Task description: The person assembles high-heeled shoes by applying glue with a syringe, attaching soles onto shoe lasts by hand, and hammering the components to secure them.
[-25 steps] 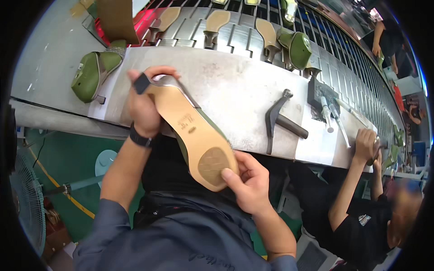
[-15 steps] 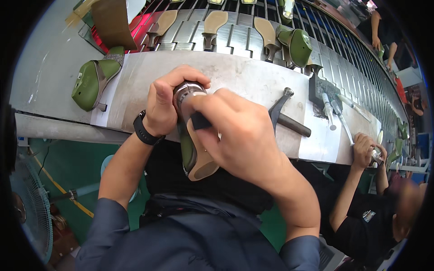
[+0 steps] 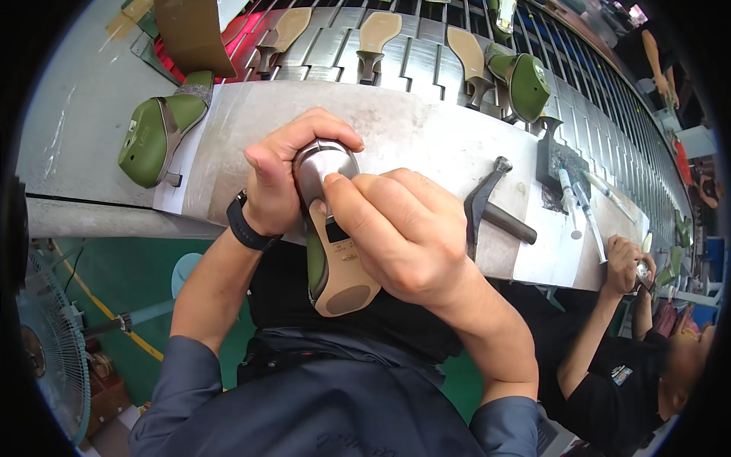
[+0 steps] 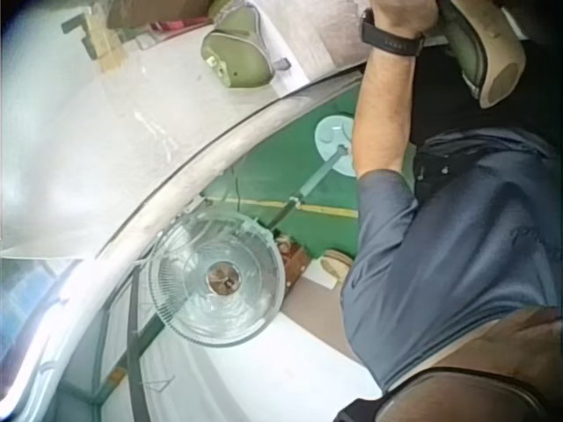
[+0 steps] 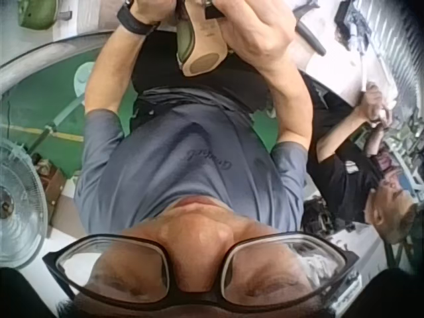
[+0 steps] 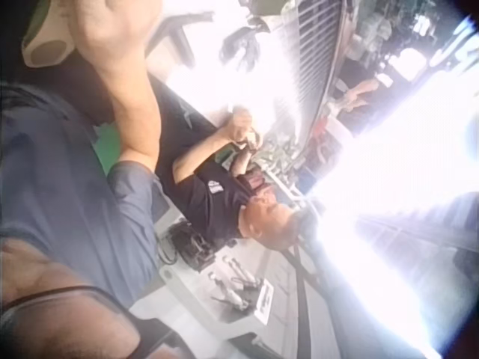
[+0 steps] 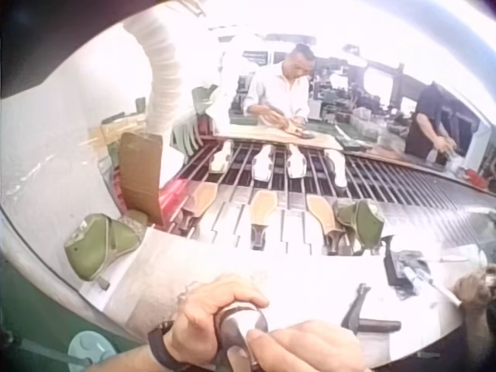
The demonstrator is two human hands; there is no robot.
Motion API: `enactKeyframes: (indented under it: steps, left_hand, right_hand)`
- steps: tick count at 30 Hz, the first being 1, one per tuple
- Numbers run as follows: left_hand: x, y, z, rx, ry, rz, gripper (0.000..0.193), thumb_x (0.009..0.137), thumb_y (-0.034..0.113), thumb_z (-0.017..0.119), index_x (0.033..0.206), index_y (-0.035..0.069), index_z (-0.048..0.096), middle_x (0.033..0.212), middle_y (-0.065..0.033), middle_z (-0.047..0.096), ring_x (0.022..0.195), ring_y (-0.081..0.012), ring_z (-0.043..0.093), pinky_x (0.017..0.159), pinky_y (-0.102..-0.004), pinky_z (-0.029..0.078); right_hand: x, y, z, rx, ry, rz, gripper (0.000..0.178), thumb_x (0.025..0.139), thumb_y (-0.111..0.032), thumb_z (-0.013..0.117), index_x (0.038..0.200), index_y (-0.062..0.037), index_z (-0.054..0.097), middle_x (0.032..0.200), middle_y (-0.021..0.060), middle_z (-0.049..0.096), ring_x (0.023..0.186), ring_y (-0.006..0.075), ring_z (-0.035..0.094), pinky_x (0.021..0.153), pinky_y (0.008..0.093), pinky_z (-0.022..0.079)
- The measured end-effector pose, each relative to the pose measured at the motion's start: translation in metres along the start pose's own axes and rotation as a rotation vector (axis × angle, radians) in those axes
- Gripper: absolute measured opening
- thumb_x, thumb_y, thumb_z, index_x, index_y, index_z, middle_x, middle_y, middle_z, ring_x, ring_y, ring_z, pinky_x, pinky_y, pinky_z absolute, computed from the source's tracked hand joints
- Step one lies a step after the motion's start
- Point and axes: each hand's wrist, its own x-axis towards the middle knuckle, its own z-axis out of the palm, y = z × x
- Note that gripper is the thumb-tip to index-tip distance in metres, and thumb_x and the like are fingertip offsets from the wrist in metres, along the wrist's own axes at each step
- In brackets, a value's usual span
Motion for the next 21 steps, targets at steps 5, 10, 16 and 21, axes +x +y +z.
enactKeyframes:
  steps: [5, 10, 16, 21]
  left_hand:
    - [0.0, 0.0, 0.002, 0.015, -0.002, 0.013, 0.12, 0.089, 0.094, 0.006, 0.108, -0.006, 0.071, 0.106, -0.0138, 0.068, 0.099, -0.0225, 0.065, 0.09, -0.0355, 0.051]
    - [-0.001, -0.003, 0.003, 0.005, 0.053, 0.108, 0.108, 0.098, 0.087, 0.013, 0.102, -0.003, 0.073, 0.099, -0.015, 0.071, 0.094, -0.0283, 0.066, 0.087, -0.0376, 0.05]
    - [0.002, -0.006, -0.001, -0.025, 0.027, 0.212, 0.092, 0.104, 0.078, 0.029, 0.104, -0.003, 0.072, 0.098, -0.0135, 0.07, 0.089, -0.0232, 0.067, 0.081, -0.0339, 0.052]
    - [0.018, 0.004, -0.007, -0.243, -0.024, -0.236, 0.04, 0.111, 0.034, 0.054, 0.104, 0.0, 0.073, 0.082, 0.0024, 0.066, 0.079, -0.0041, 0.061, 0.069, -0.0221, 0.048]
  right_hand:
    - [0.0, 0.002, 0.0, 0.013, -0.013, -0.011, 0.042, 0.065, -0.004, 0.076, 0.105, 0.0065, 0.073, 0.083, 0.0084, 0.065, 0.064, 0.0201, 0.063, 0.056, 0.0325, 0.052]
    - [-0.001, 0.001, 0.005, 0.07, -0.003, 0.012, 0.041, 0.064, 0.005, 0.087, 0.103, 0.0064, 0.074, 0.082, 0.0116, 0.068, 0.063, 0.0229, 0.065, 0.053, 0.0326, 0.051]
    - [0.002, 0.005, 0.006, 0.011, -0.031, -0.041, 0.041, 0.064, -0.009, 0.074, 0.104, 0.0023, 0.073, 0.083, 0.0048, 0.064, 0.066, 0.0193, 0.062, 0.055, 0.0319, 0.051]
    - [0.011, 0.031, 0.007, -0.095, -0.145, -0.012, 0.027, 0.071, -0.007, 0.076, 0.098, -0.007, 0.072, 0.084, 0.0042, 0.066, 0.068, 0.0204, 0.063, 0.058, 0.0377, 0.052]
